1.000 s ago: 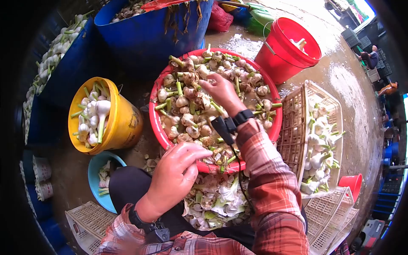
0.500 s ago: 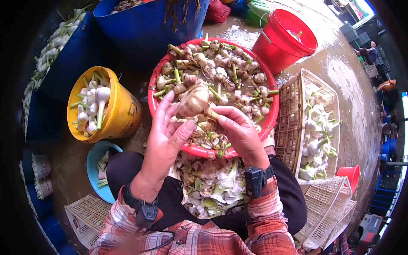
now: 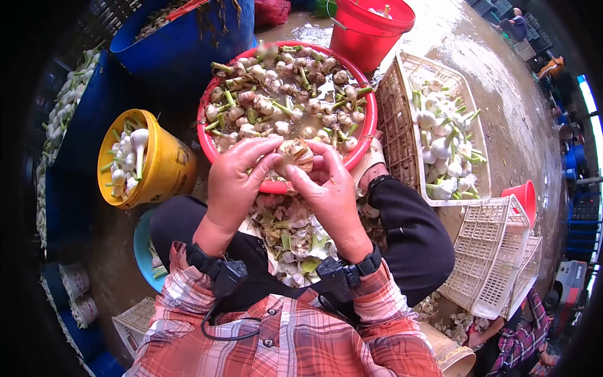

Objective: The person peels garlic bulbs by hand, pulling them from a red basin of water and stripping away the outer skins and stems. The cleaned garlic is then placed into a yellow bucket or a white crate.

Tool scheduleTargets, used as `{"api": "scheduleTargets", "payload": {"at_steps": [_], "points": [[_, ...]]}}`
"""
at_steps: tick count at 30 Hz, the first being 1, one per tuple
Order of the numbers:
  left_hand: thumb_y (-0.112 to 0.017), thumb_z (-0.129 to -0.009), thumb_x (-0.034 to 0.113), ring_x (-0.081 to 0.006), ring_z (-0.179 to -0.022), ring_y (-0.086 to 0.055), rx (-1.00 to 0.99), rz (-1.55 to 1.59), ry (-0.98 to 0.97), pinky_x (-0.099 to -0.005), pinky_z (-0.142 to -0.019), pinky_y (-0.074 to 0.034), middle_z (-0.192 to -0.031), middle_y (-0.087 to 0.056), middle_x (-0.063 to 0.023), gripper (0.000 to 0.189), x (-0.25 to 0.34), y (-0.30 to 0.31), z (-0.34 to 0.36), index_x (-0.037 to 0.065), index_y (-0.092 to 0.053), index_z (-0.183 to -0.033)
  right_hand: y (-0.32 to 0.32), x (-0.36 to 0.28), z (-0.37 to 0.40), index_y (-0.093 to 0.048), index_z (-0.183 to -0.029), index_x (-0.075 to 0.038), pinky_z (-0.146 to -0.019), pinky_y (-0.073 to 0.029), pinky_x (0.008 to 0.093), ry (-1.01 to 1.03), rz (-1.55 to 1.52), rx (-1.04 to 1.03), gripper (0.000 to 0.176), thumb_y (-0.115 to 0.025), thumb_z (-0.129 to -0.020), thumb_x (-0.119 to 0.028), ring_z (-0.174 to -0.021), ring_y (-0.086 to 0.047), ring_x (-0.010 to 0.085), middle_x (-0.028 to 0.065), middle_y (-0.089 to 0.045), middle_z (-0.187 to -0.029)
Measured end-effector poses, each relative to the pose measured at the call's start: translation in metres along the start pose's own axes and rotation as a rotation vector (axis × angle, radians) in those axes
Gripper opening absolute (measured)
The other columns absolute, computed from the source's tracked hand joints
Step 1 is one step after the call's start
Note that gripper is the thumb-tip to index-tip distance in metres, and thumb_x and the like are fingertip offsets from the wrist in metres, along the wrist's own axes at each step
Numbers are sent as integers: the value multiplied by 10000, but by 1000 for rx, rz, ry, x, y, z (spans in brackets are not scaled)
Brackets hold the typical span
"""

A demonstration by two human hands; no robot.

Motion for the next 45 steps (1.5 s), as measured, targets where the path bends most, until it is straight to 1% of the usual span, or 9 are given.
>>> {"api": "scheduleTargets", "payload": {"at_steps": [8,13,15,20,23,30,34,39,45], "points": [[-715,-859,95,-301,-857,-684,16,-239,-164,-357,-757,-543,-954,-707,-103,121,3,-3,5,46,-722,-968,0,-10,5,-643,-1246,-29,-641,-529,263,334,717,32,435,-764,-838,-117,-730,-585,104,57,-557,-907],[-694,-908,90,-235,-873,-699,-68,-309,-85,-324,-798,-543,-948,-707,-84,127,-8,-2,3,35,-680,-1021,11,3,3,-586,-1332,-36,-791,-552,270,233,358,-125,451,-726,-907,-93,-924,-626,109,55,-626,-1025],[-645,-977,97,-152,-945,-689,-142,557,420,-287,-858,-535,-1003,-702,-55,151,-26,-8,8,22,-643,-1109,15,-1,8,-543,-1372,-35,-830,-550,271,129,179,-145,474,-709,-931,-92,-987,-626,112,66,-633,-1083],[-648,-986,93,-123,-958,-658,-48,592,405,-273,-851,-535,-1047,-678,-53,192,-11,-10,8,3,-662,-1155,21,1,10,-481,-1396,-31,-885,-548,278,34,23,-44,487,-693,-962,-95,-1040,-647,129,79,-649,-1154],[-723,-884,61,-173,-855,-670,-57,166,133,-297,-752,-525,-933,-684,-79,132,-7,-7,8,28,-762,-1006,13,8,14,-485,-1335,-38,-857,-553,270,107,101,-8,471,-725,-931,-76,-996,-662,127,79,-658,-1128],[-725,-864,76,-195,-737,-654,17,-79,44,-295,-700,-515,-848,-659,-89,102,-5,-10,6,10,-723,-941,4,21,15,-473,-1320,-39,-863,-555,276,148,95,56,486,-735,-910,-39,-1009,-663,142,92,-653,-1149],[-695,-888,110,-186,-724,-667,-44,544,445,-320,-684,-533,-836,-652,-85,99,-18,-14,7,18,-701,-924,8,12,15,-468,-1341,-32,-916,-557,310,-40,-232,11,490,-719,-920,-29,-1091,-640,169,108,-626,-1200],[-713,-877,113,-216,-775,-663,-38,217,102,-339,-707,-528,-835,-668,-78,124,-1,-7,6,53,-732,-984,12,10,17,-451,-1319,-48,-917,-558,305,65,-100,56,494,-726,-910,-12,-1090,-641,163,102,-615,-1183],[-717,-849,67,-279,-788,-667,21,-69,-30,-354,-701,-522,-853,-672,-102,115,1,-10,7,42,-740,-958,-2,21,19,-475,-1268,-55,-859,-561,266,228,129,133,464,-745,-894,-9,-990,-664,133,76,-632,-1116]]}}
Point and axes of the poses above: each hand's wrist, its own z-axis away from the middle knuckle, its own y-axis out of the back of the hand, x = y × z, the point moved 2 cm from there along -z, towards the middle knuckle
